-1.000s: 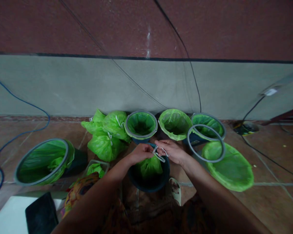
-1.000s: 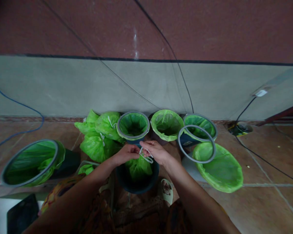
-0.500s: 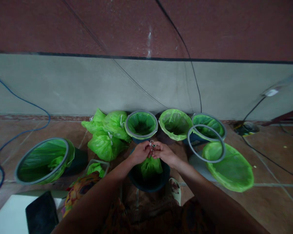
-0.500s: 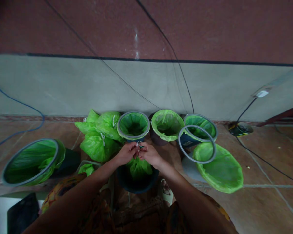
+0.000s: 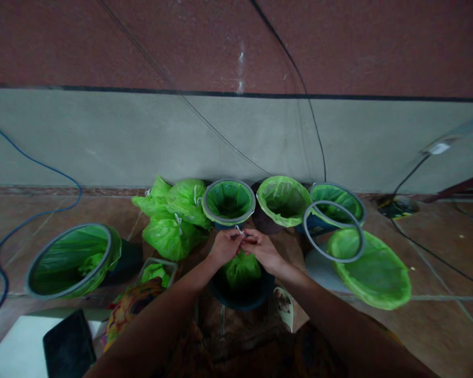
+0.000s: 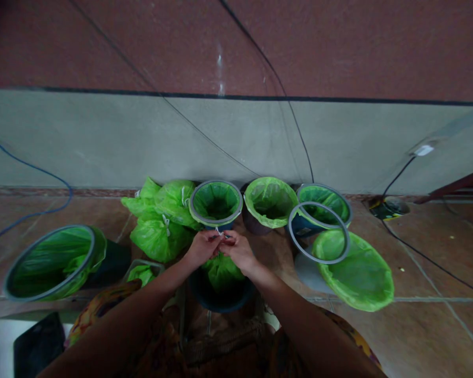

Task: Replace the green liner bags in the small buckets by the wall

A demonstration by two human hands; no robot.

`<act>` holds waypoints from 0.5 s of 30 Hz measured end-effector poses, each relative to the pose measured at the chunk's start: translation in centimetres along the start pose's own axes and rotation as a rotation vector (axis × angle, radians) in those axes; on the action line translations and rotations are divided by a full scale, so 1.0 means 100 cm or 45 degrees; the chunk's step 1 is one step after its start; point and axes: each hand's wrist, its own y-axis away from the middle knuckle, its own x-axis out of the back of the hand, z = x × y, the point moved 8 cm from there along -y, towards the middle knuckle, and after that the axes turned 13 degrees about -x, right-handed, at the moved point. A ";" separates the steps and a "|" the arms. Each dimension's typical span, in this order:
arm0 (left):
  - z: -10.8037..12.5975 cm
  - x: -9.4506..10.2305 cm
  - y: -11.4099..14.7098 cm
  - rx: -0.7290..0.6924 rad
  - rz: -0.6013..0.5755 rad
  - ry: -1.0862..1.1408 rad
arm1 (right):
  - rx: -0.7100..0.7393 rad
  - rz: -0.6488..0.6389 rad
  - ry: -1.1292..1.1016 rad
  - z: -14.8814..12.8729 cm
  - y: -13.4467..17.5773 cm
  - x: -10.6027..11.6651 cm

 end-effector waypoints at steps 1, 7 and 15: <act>0.000 0.001 0.001 0.011 0.017 -0.002 | -0.005 0.017 0.017 0.002 -0.001 0.000; -0.006 0.008 0.007 0.214 0.238 0.146 | 0.265 0.273 0.589 -0.014 0.006 0.005; -0.016 0.003 0.013 0.476 0.215 0.327 | 0.564 0.306 1.183 -0.025 0.027 -0.017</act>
